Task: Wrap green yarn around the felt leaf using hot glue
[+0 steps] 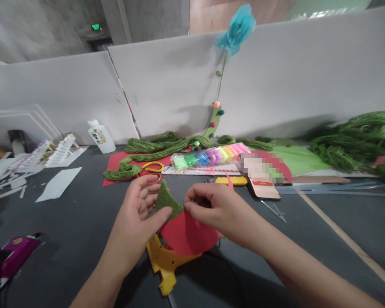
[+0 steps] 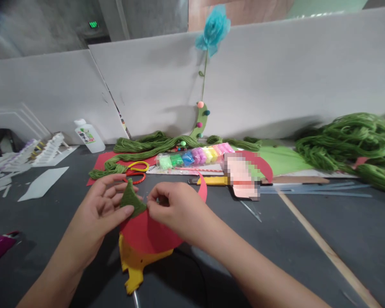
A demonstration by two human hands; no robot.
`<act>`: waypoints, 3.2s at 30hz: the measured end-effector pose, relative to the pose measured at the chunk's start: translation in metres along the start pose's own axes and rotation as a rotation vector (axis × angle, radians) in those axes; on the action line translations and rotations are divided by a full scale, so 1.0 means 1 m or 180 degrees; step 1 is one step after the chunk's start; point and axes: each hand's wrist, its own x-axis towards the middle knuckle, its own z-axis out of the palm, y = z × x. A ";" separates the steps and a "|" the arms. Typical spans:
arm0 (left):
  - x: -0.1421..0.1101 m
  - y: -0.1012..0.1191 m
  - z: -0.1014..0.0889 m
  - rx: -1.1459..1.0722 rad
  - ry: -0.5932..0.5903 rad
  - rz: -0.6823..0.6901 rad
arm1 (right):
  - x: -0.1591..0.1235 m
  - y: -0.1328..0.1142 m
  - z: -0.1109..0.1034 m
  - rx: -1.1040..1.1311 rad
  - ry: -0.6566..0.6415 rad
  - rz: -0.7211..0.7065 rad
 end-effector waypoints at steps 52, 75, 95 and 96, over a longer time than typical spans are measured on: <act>0.015 -0.015 0.002 -0.0747 0.1103 0.0216 | -0.021 -0.009 0.056 -0.0616 0.0497 -0.0792; -0.010 0.020 -0.025 -0.0798 -0.0482 -0.0768 | -0.006 0.003 -0.045 -0.0230 0.0513 -0.0170; -0.004 -0.003 -0.005 -0.0060 -0.1228 -0.0759 | 0.001 0.007 -0.010 0.2299 -0.0425 0.0703; -0.004 -0.004 -0.006 0.0012 -0.1143 -0.0604 | 0.001 0.006 -0.010 0.2349 -0.0398 0.0723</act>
